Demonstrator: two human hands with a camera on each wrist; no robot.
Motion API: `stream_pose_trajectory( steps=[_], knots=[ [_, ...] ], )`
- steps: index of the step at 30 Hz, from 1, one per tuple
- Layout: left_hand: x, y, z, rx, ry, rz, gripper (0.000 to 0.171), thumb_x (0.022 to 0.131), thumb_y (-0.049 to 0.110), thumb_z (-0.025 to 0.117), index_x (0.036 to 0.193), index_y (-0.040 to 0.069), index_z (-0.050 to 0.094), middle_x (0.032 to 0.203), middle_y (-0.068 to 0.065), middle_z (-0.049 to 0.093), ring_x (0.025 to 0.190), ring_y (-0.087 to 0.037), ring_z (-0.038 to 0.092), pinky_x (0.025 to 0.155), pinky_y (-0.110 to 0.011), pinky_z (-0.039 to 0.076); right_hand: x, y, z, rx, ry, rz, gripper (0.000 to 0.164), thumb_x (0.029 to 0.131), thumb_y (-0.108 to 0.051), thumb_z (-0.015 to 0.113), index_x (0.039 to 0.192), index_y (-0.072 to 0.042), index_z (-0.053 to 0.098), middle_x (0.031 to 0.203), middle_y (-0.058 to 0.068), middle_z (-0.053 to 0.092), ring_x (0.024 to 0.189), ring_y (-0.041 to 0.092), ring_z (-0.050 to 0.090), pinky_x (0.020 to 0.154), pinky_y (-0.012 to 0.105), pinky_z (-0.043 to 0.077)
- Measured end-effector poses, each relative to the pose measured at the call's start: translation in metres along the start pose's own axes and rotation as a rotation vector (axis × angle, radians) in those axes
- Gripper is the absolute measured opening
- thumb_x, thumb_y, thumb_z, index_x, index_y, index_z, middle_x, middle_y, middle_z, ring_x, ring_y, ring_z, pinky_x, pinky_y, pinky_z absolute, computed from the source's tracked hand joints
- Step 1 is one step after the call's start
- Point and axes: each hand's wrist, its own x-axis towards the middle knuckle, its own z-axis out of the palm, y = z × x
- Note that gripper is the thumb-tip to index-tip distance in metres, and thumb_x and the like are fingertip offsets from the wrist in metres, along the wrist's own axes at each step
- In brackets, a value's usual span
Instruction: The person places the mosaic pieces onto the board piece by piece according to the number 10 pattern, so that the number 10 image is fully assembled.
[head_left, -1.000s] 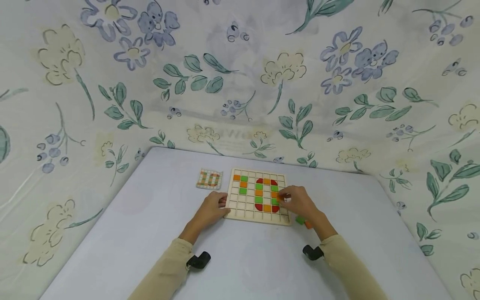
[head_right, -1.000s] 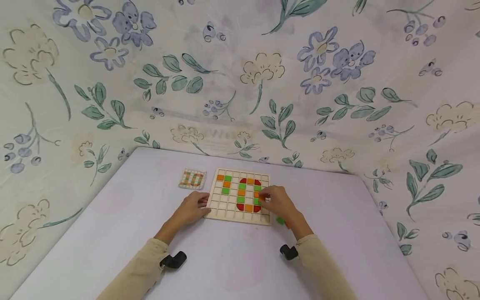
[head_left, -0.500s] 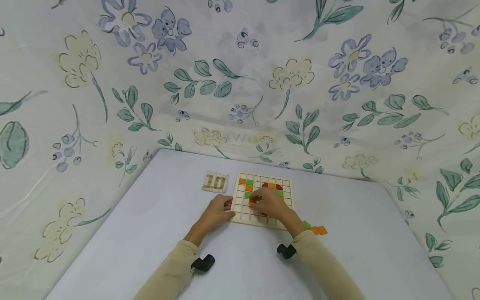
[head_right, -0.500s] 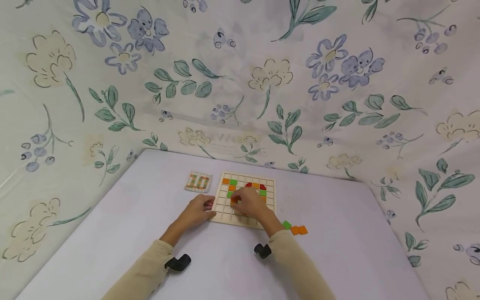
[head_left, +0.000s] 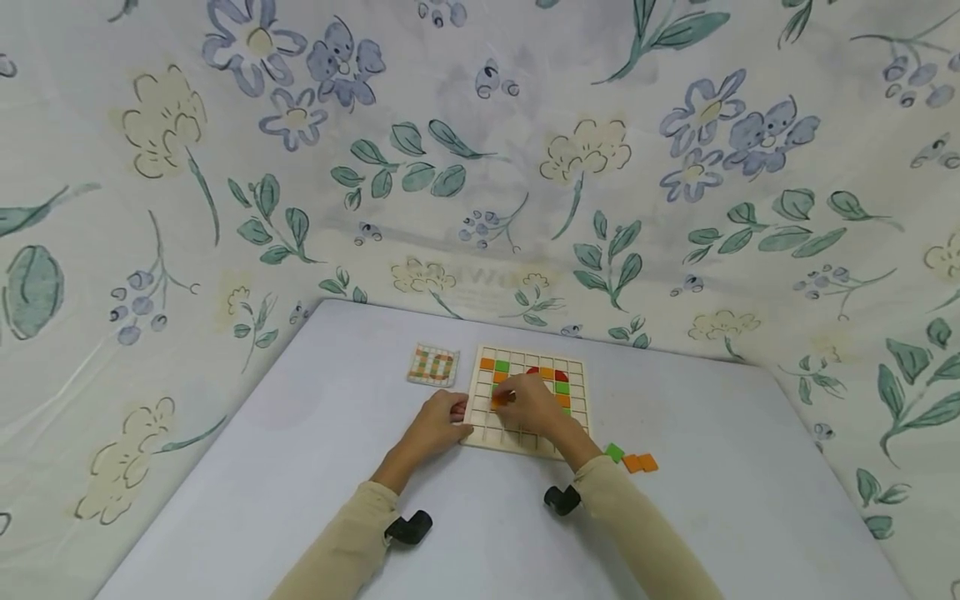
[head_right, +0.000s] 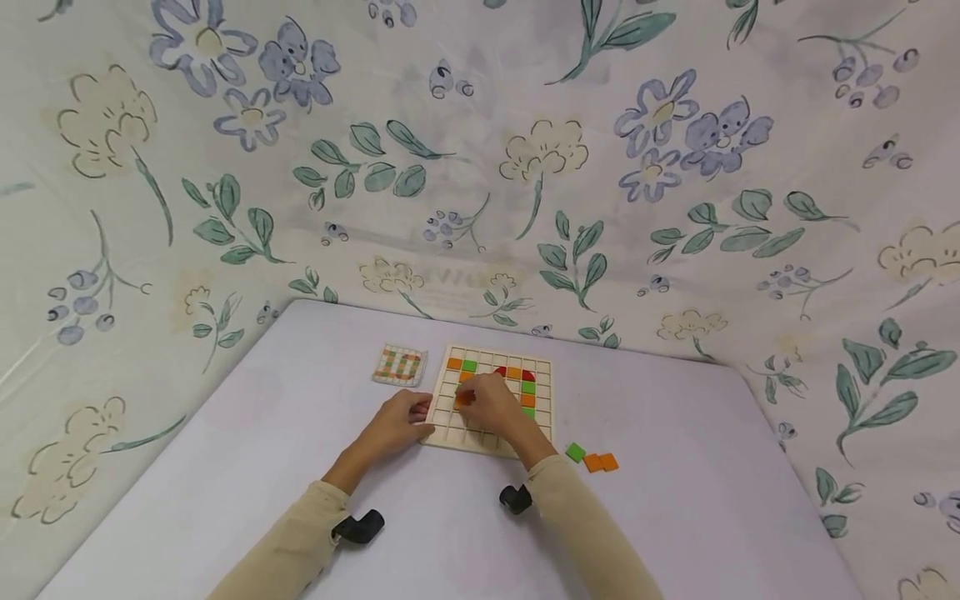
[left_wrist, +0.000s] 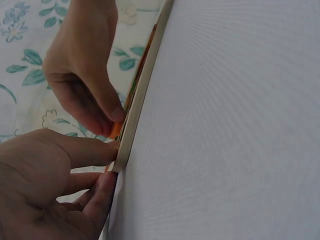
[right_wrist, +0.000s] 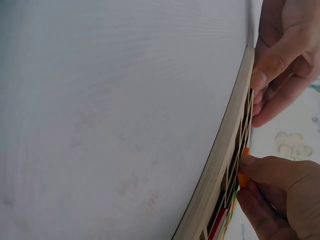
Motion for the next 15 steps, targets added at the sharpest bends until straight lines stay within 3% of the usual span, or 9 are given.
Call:
stream_pose_trajectory(
  steps=[9,15],
  knots=[
    [-0.0007,0.0006,0.0008,0.001,-0.001,-0.011,0.052,0.080,-0.002,0.075,0.126,-0.014,0.055,0.108,-0.014,0.058,0.100,-0.024,0.062,0.087,-0.031,0.055,0.0004,-0.0029,0.0017,-0.044,-0.009,0.006,0.021,0.085,-0.015,0.076,0.106,-0.008,0.076,0.092,-0.003,0.069,0.082,0.012,0.059,0.077,0.024,0.054],
    [-0.0008,0.0005,-0.0003,0.009,0.005,-0.015,0.051,0.080,-0.001,0.075,0.126,-0.014,0.056,0.106,-0.013,0.059,0.099,-0.023,0.062,0.086,-0.031,0.055,0.0007,-0.0039,0.0029,-0.054,-0.019,0.005,0.020,0.085,-0.013,0.075,0.105,-0.009,0.076,0.094,-0.003,0.070,0.083,0.012,0.059,0.079,0.024,0.054]
  ],
)
